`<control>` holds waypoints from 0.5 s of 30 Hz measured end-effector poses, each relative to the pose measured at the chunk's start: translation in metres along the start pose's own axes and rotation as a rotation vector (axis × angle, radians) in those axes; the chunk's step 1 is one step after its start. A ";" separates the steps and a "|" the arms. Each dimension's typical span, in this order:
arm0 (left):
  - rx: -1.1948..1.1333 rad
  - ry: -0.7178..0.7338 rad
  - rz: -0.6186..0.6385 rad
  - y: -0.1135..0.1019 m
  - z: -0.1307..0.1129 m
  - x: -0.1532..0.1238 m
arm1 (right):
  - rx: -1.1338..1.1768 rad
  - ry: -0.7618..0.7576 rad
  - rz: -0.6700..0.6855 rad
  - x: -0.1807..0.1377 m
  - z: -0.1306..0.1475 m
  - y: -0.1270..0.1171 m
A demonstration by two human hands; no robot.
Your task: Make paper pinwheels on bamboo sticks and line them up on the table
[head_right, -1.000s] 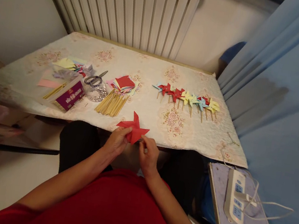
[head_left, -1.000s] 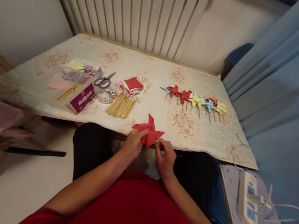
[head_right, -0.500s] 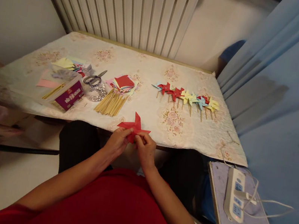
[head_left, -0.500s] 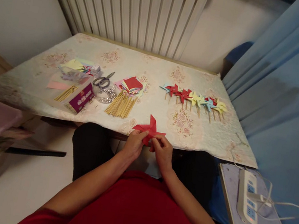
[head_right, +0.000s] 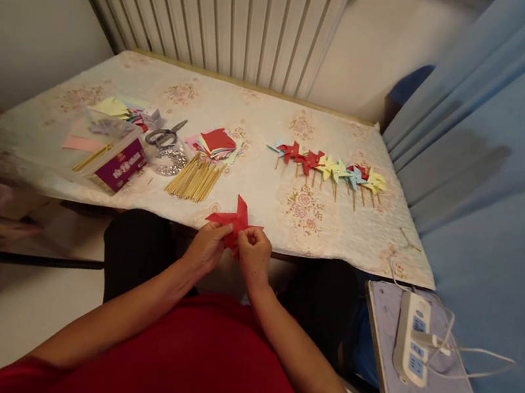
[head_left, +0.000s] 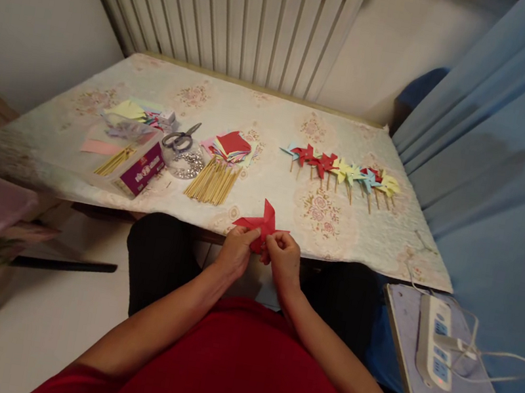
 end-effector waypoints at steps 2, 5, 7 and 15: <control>0.010 0.000 -0.004 -0.001 0.001 0.000 | -0.002 0.009 -0.008 0.001 -0.002 -0.001; 0.007 -0.011 0.001 0.000 0.003 0.000 | 0.005 0.007 -0.030 0.003 -0.005 -0.003; -0.004 -0.012 0.004 0.001 0.003 0.000 | 0.017 -0.005 -0.041 0.004 -0.006 -0.003; -0.010 -0.012 0.010 0.002 0.004 0.000 | 0.042 -0.012 -0.063 0.005 -0.007 -0.004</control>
Point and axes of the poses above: each hand's wrist, its own x-axis towards the middle knuckle, its own y-axis out of the palm, z = x × y, the point moved 10 cm from there along x, towards the middle knuckle, and after that the axes turned 9 degrees about y, right-handed, at the moved point
